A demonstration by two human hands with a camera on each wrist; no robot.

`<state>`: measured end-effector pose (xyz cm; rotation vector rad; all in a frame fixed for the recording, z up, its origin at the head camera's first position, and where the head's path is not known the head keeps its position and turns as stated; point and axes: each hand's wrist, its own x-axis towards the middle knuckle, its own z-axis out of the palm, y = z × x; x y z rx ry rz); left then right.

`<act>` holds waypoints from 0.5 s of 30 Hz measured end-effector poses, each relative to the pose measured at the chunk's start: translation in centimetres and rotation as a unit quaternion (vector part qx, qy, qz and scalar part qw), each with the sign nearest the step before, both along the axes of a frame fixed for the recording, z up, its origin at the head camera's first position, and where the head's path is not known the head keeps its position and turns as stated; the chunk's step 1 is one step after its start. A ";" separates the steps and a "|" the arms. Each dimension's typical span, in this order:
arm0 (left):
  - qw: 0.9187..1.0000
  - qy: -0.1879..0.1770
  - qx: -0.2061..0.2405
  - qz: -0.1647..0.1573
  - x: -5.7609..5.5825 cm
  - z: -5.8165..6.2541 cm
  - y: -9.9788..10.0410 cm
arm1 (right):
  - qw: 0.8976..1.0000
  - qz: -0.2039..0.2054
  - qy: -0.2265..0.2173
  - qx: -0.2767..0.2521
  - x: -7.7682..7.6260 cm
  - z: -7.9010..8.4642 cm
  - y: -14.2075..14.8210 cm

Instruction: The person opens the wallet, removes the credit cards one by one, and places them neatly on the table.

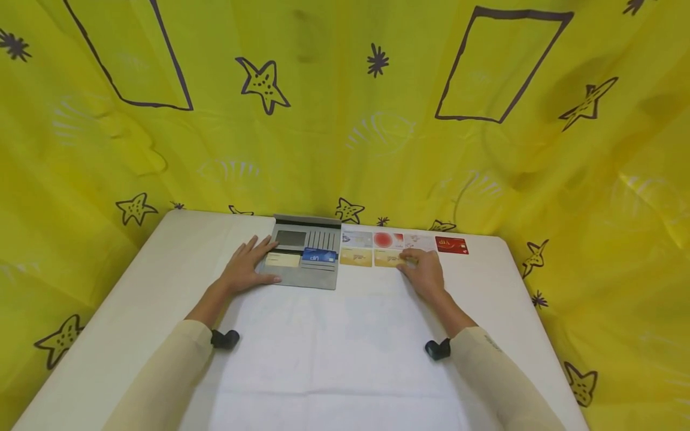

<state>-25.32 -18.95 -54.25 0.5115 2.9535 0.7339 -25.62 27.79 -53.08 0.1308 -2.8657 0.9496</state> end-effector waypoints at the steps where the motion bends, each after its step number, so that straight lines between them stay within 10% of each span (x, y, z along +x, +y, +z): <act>1: 1.000 0.001 0.000 0.000 0.0 0.0 0.0 | 1.000 -0.001 0.001 -0.001 0.0 0.0 0.0; 15: 1.000 0.002 0.011 -0.004 0.0 0.1 -0.2 | 0.998 0.003 -0.002 -0.062 -0.7 0.8 -3.2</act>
